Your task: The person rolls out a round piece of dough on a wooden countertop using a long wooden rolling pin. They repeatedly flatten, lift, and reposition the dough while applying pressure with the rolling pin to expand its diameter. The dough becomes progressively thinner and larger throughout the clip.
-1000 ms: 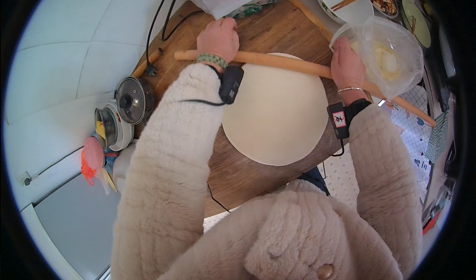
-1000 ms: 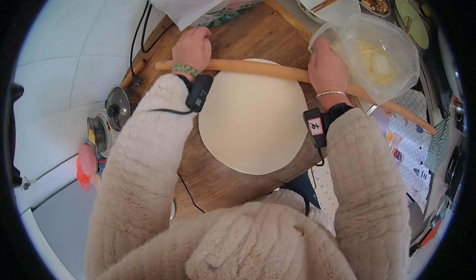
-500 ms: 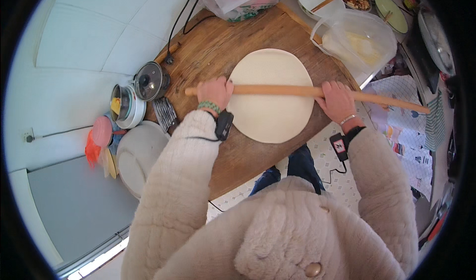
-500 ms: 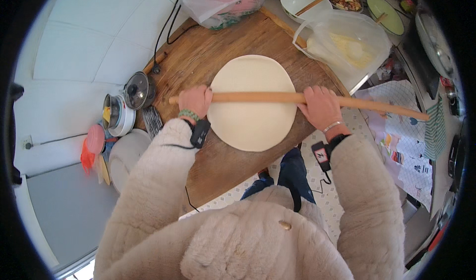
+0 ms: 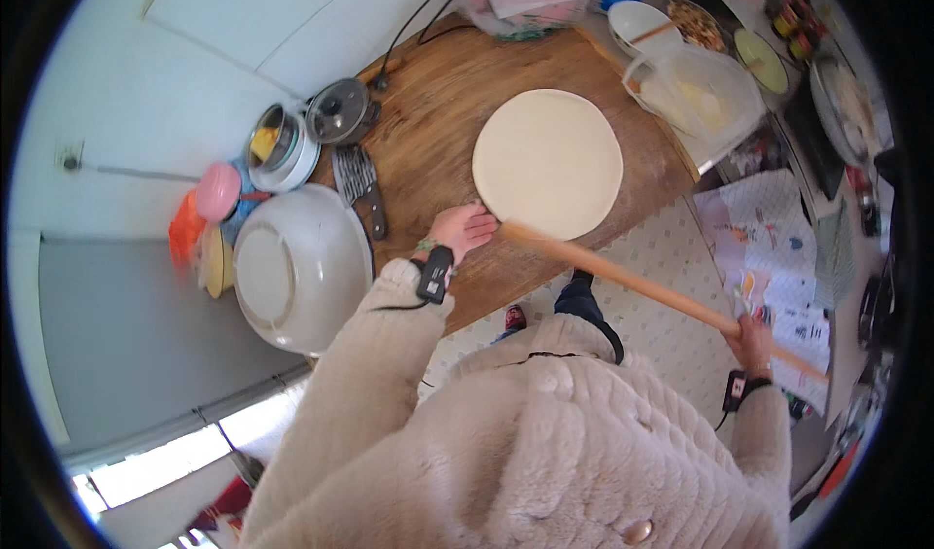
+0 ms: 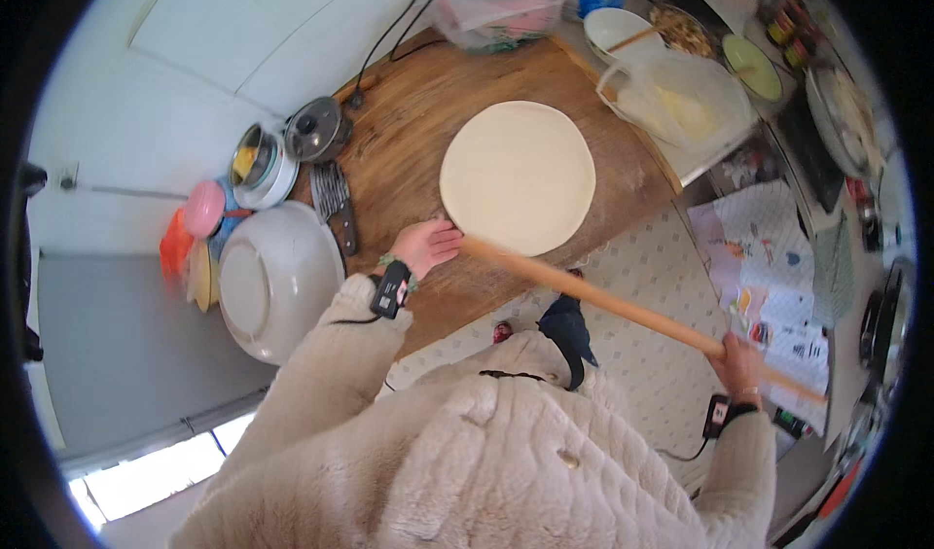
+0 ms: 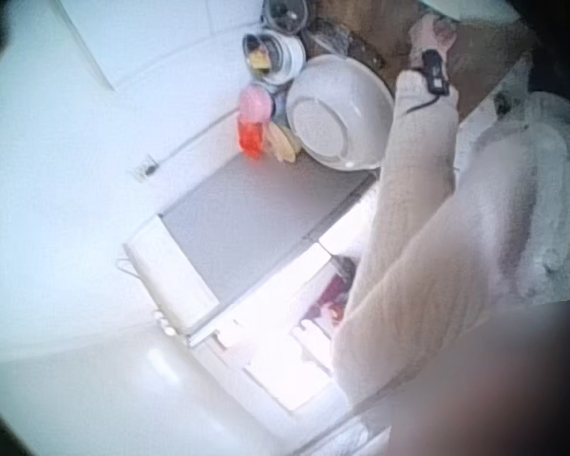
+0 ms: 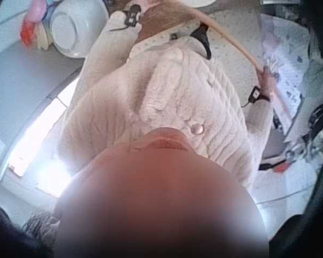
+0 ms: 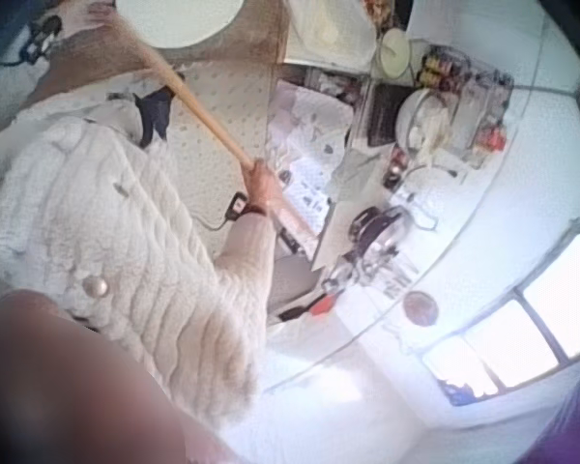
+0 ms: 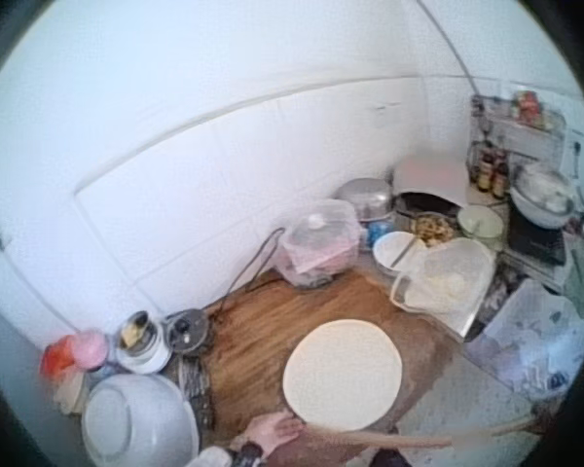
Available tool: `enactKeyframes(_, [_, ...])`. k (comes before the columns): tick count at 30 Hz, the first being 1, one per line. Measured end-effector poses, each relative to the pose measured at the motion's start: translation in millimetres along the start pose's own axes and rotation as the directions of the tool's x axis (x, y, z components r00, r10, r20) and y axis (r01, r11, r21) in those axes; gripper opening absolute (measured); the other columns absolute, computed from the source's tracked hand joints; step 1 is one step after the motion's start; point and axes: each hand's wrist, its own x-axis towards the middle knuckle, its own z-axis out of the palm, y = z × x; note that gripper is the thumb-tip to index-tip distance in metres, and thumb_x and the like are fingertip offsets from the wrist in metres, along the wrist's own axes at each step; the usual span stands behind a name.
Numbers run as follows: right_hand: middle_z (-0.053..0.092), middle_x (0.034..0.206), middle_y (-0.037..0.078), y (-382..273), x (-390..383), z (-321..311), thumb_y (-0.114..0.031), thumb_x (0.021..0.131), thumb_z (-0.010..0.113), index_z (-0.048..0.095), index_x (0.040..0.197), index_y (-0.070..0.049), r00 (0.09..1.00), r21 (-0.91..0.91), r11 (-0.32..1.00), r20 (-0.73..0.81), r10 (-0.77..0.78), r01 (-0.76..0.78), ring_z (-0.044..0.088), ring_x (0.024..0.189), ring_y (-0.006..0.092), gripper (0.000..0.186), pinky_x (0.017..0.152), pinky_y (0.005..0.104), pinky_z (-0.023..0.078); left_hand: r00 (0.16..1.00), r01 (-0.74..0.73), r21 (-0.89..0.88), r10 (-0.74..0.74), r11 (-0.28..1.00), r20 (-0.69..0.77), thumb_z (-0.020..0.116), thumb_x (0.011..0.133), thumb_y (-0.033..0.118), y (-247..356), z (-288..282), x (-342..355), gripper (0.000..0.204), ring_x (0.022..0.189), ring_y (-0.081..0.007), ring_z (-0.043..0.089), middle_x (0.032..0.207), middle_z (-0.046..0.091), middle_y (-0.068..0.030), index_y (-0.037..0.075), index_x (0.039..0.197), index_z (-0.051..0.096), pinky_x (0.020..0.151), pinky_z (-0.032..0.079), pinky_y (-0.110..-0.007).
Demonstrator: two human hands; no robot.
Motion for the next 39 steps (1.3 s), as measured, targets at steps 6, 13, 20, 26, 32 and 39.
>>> enactKeyframes(6, [0.063, 0.074, 0.021, 21, -10, 12, -0.03, 0.081, 0.078, 0.055, 0.091, -0.007, 0.965, 0.158, 0.985, -0.241, 0.106, -0.068, 0.062, 0.071, 0.0446, 0.035, 0.061, 0.0511, 0.05, 0.983, 0.104, -0.077, -0.114, 0.992, -0.141, 0.075, 0.088, 0.026, -10, 51, 15, 0.028, 0.091, -0.0212, 0.065, 0.1, 0.067, -0.0085, 0.006, 0.105, 0.065, 0.082, 0.057, -0.042])
enactKeyframes(13, [0.065, 0.077, 0.023, -19, 21, 6, -0.037, 0.085, 0.075, 0.057, 0.091, -0.006, 0.982, 0.139, 0.983, -0.133, 0.135, -0.117, 0.064, 0.073, 0.0451, 0.037, 0.062, 0.0504, 0.051, 0.987, -0.148, 0.009, 0.149, 0.989, -0.054, 0.068, 0.087, 0.018, 4, 111, -4, 0.043, 0.101, -0.0281, 0.066, 0.118, 0.065, -0.0142, -0.001, 0.124, 0.059, 0.085, 0.058, -0.05])
enactKeyframes(20, [0.065, 0.078, 0.024, -36, 47, 1, -0.035, 0.084, 0.076, 0.057, 0.091, -0.005, 0.986, 0.256, 0.956, -0.039, 0.16, -0.145, 0.064, 0.074, 0.045, 0.036, 0.061, 0.0505, 0.049, 0.802, -0.586, -0.215, 0.597, 0.781, -0.018, 0.061, 0.083, 0.006, 76, 61, -89, 0.039, 0.096, -0.0273, 0.069, 0.106, 0.069, -0.0161, -0.006, 0.12, 0.059, 0.089, 0.056, -0.038])
enactKeyframes(26, [0.062, 0.071, 0.024, -44, 59, 10, -0.028, 0.083, 0.078, 0.056, 0.088, -0.004, 0.982, 0.466, 0.873, -0.043, 0.183, -0.142, 0.061, 0.07, 0.0464, 0.033, 0.058, 0.0491, 0.047, 0.878, -0.456, 0.262, 0.477, 0.851, -0.022, 0.063, 0.081, 0.008, 125, 44, -87, 0.022, 0.08, -0.0231, 0.069, 0.089, 0.067, -0.0114, -0.004, 0.099, 0.063, 0.063, 0.057, -0.035])
enactKeyframes(32, [0.062, 0.071, 0.024, -50, 60, 3, -0.026, 0.084, 0.077, 0.055, 0.089, -0.003, 0.982, 0.492, 0.859, -0.043, 0.184, -0.14, 0.061, 0.068, 0.0468, 0.032, 0.057, 0.0487, 0.047, 0.835, -0.234, 0.888, 0.549, 0.396, -0.025, 0.065, 0.08, 0.021, 126, 128, 37, 0.032, 0.087, -0.0407, 0.066, 0.089, 0.065, -0.0249, -0.006, 0.094, 0.056, 0.073, 0.055, -0.049])
enactKeyframes(39, [0.062, 0.073, 0.023, -50, 80, -11, -0.027, 0.084, 0.078, 0.056, 0.091, -0.001, 0.991, 0.363, 0.927, -0.048, 0.122, -0.097, 0.061, 0.068, 0.0429, 0.034, 0.059, 0.0459, 0.047, 0.728, -0.587, 0.794, 0.329, -0.155, 0.602, 0.062, 0.082, 0.012, 16, 176, 32, 0.018, 0.093, -0.0425, 0.063, 0.098, 0.065, -0.0235, 0.002, 0.097, 0.061, 0.081, 0.052, -0.05])
